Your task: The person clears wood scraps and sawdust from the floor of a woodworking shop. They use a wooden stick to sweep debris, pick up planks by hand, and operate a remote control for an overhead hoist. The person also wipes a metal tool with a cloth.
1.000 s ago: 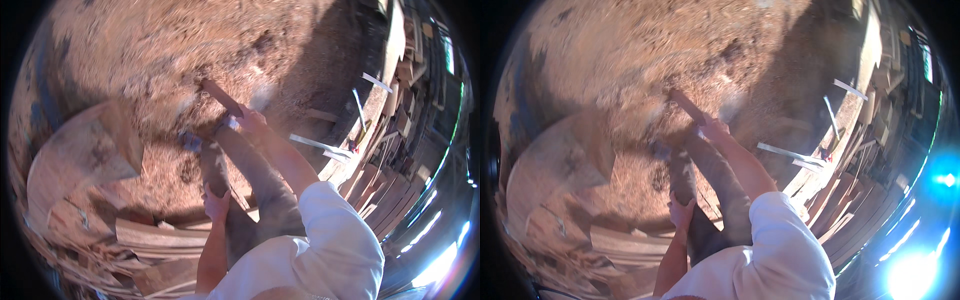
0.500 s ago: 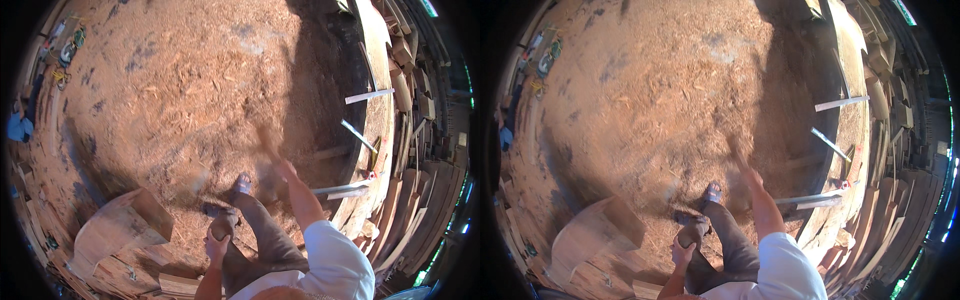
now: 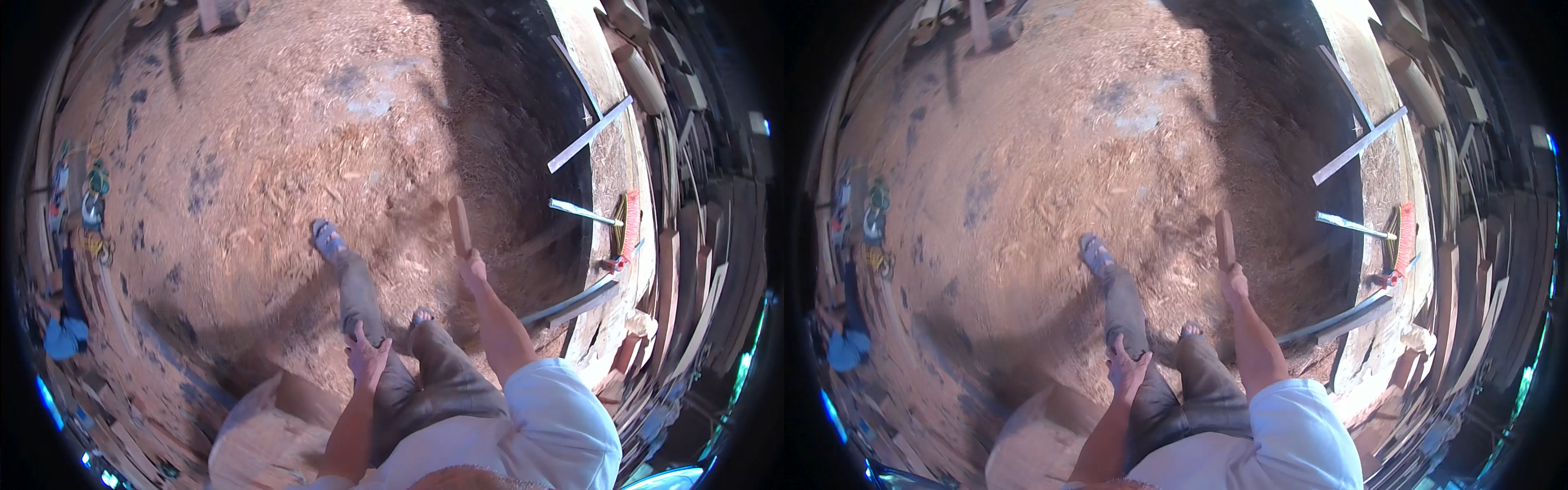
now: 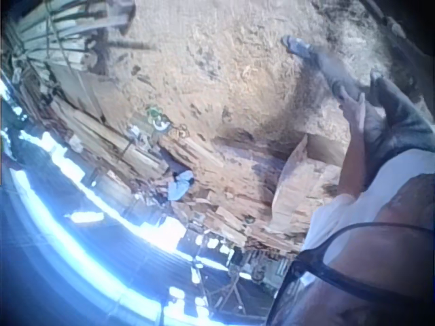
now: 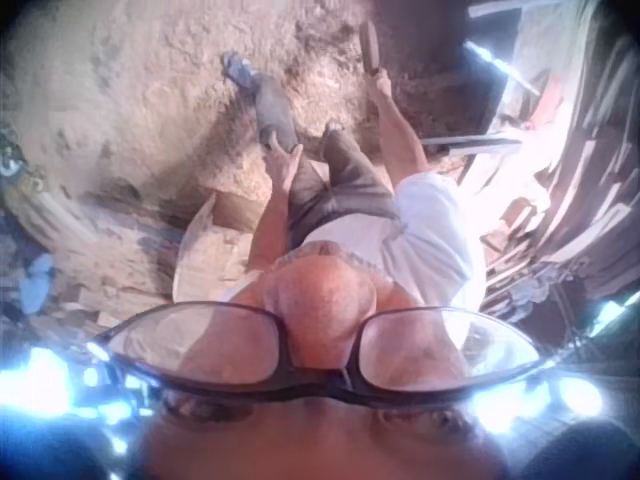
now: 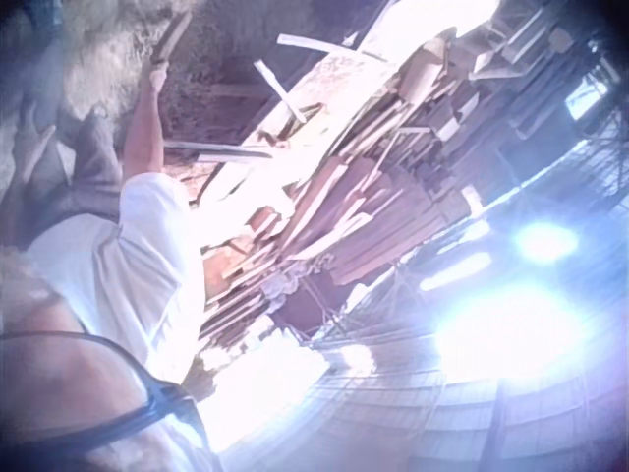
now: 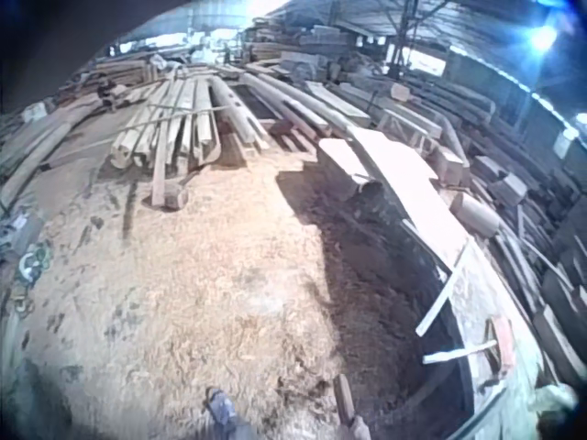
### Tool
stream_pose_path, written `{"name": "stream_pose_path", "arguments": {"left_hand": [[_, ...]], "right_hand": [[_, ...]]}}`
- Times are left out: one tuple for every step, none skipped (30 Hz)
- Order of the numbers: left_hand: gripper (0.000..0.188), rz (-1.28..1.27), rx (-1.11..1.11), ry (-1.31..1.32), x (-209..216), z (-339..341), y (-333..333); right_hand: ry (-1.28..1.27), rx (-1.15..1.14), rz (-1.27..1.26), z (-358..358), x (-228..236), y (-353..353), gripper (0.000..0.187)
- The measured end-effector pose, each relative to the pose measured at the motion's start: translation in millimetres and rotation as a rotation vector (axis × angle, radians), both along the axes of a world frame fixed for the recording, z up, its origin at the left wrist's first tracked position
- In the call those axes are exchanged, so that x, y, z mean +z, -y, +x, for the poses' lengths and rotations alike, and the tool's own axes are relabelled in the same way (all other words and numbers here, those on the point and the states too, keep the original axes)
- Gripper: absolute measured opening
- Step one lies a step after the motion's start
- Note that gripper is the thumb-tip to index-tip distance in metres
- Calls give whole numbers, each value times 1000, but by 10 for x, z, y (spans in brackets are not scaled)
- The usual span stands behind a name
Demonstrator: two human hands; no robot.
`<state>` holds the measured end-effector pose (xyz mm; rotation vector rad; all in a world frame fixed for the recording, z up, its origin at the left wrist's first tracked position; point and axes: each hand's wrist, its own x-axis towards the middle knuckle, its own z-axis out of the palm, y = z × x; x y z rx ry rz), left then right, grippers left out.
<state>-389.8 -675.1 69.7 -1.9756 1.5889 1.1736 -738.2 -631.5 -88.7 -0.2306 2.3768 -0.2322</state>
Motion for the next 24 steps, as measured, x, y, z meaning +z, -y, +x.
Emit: {"name": "stream_pose_path", "arguments": {"left_hand": [[86, -26, -24, 34, -42, -86, 344], [83, -30, -52, 77, -61, -100, 566], [76, -34, -59, 15, -105, -77, 841], [75, -3, -88, 18, -110, -82, 989], [75, 19, -127, 12, -127, -130, 1183], [75, 26, -106, 53, -117, -54, 1321], [74, 41, -95, 69, -141, 1, 1419], [74, 68, -95, 70, -158, -10, 1543], [73, 99, -110, 70, -158, -36, 1654], [73, 127, -111, 87, -158, -14, 1731], [73, 144, -120, 87, -180, 0, 1813], [73, 161, -148, 82, -215, -12, 1910], [73, 175, -171, 81, -246, -35, 2005], [73, 178, -182, 87, -260, -60, 2101], [73, 188, -187, 99, -260, -75, 2179], [73, 195, -197, 106, -275, -107, 2258], [74, 189, -202, 93, -302, -142, 2348], [75, 211, -219, 114, -305, -173, 2407], [75, 228, -227, 133, -319, -242, 2489], [75, 234, -232, 149, -357, -281, 2552], [75, 217, -235, 133, -407, -328, 2606], [76, 213, -267, 117, -439, -397, 2683], [76, 210, -277, 112, -483, -430, 2741], [76, 205, -288, 96, -505, -503, 2808]], "right_hand": [[-75, 12, -1, -43, -161, 393, 49], [18, 10, 142, -128, -319, 768, 41], [115, 6, 282, -262, -478, 1204, 35], [26, 114, 234, -167, -835, 1235, 36], [-76, 221, 204, -81, -1178, 1254, 38], [10, 149, 84, 348, -1021, 1725, 42], [73, 60, -23, 667, -580, 2228, 47], [215, 238, 111, 811, -328, 2527, 56], [192, 215, 128, 979, -247, 2663, 58], [303, 359, 135, 995, -91, 2874, 58], [417, 498, 135, 979, 90, 3106, 58], [435, 603, 142, 998, 204, 3278, 56], [455, 712, 144, 1024, 283, 3451, 55], [455, 740, 105, 1062, 351, 3589, 54], [462, 771, 69, 1114, 402, 3661, 53], [447, 757, 48, 1110, 402, 3694, 53], [424, 746, 25, 1061, 378, 3748, 54], [404, 738, 3, 976, 352, 3765, 54], [419, 685, 7, 804, 361, 3814, 52], [427, 636, 4, 599, 379, 3861, 49], [437, 589, 2, 377, 345, 3891, 47], [259, 613, -35, 138, 49, 3737, 36], [221, 509, -72, -133, -88, 3678, 25], [124, 468, -68, -407, -263, 3559, 24]]}}
